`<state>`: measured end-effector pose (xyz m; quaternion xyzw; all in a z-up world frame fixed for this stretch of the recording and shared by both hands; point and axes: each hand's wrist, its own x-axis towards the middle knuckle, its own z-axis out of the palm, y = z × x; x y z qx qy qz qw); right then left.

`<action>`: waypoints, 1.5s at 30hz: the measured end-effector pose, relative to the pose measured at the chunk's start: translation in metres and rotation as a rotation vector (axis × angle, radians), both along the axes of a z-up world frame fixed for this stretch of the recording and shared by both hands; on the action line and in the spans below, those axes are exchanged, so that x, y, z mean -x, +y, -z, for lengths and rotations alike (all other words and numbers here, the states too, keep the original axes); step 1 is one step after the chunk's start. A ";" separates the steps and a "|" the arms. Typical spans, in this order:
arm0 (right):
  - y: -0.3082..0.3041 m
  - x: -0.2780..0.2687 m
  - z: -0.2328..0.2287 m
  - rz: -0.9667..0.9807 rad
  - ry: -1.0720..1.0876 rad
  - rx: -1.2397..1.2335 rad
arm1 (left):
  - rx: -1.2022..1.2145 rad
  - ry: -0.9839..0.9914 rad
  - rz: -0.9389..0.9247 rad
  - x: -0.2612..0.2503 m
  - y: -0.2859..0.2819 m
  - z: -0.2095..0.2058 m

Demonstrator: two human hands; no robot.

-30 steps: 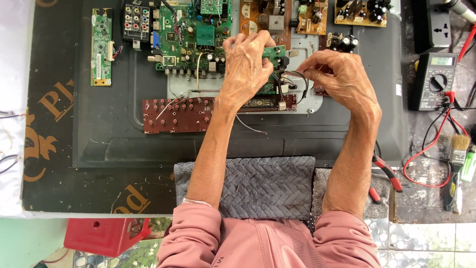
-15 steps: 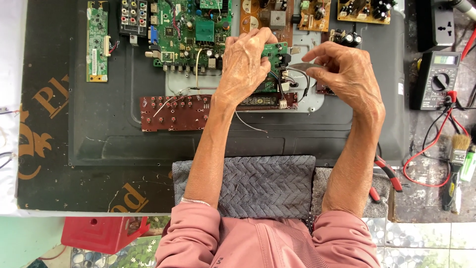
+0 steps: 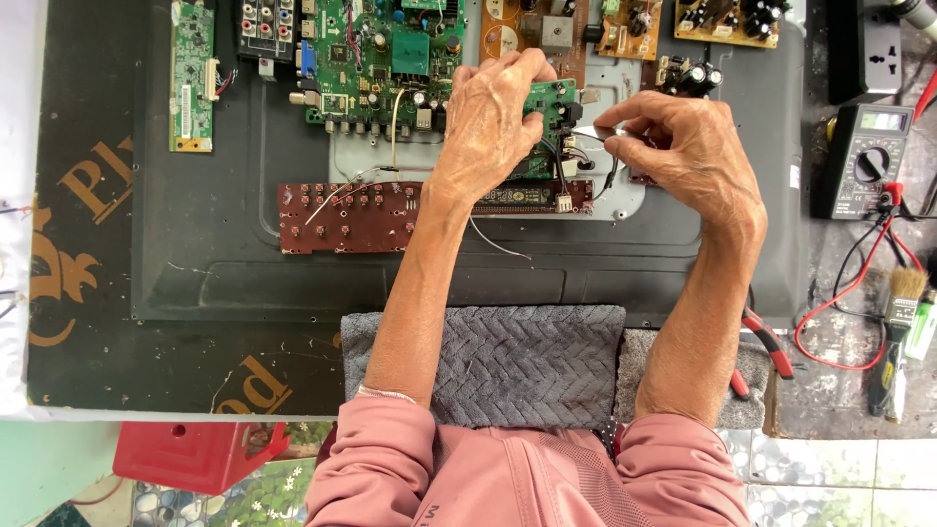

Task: Repairing or disassembling internal components of a television, including circuit boards and wiring

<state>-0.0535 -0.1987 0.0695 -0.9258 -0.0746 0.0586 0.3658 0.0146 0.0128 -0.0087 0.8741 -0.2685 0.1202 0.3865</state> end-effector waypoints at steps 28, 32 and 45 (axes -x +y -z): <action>0.003 -0.004 0.007 -0.072 -0.023 0.109 | 0.010 -0.025 0.055 0.002 0.002 -0.003; 0.003 -0.003 0.002 -0.055 -0.036 0.107 | 0.016 0.005 0.068 0.002 0.003 -0.003; 0.011 -0.004 0.007 -0.046 0.052 0.143 | -0.009 0.002 0.057 -0.002 0.002 0.002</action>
